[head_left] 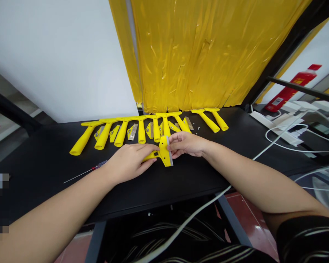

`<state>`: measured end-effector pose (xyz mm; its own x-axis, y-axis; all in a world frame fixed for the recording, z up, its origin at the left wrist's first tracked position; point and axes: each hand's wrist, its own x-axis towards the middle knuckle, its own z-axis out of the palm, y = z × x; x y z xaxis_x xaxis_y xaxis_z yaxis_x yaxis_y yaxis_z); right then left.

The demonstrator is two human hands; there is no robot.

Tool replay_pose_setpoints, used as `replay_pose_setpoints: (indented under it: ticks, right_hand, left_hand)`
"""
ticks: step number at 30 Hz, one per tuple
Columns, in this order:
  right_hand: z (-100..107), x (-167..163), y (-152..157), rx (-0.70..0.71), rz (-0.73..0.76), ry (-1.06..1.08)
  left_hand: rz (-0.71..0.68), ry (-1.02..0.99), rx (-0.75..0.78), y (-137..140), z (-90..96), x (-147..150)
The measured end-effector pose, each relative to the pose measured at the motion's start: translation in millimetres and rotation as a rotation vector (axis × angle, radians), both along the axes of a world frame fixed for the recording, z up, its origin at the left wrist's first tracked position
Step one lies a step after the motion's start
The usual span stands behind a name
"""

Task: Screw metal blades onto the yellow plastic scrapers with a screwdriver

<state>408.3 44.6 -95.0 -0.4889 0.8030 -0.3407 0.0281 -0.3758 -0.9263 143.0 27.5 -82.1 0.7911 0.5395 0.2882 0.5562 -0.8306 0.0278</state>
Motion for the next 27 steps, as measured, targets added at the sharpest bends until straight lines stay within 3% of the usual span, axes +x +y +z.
replay_pose_setpoints:
  ticks: [7, 17, 20, 23, 25, 27]
  right_hand:
    - [-0.6, -1.6, -0.8, 0.037, -0.020, -0.005]
    - [1.3, -2.2, -2.4, 0.170, 0.020, -0.107]
    - [6.8, 10.0, 2.3, 0.322, -0.044, -0.257]
    - [14.5, 37.5, 12.3, 0.582, -0.220, -0.453]
    - [19.4, 60.1, 20.2, 0.748, -0.381, -0.670]
    - [22.8, 80.6, 27.4, 0.824, -0.448, -0.945]
  left_hand:
    - [-0.105, -0.009, 0.014, 2.7, -0.6, -1.9]
    - [-0.136, 0.008, 0.075, 3.4, 0.0, -1.1]
    - [-0.143, -0.001, 0.076, 3.3, 0.5, -1.2]
    - [-0.146, -0.006, 0.074, 3.3, 1.0, -1.5]
    - [-0.145, -0.007, 0.078, 3.4, 1.0, -1.8]
    - [-0.143, -0.009, 0.086, 3.6, 0.7, -2.0]
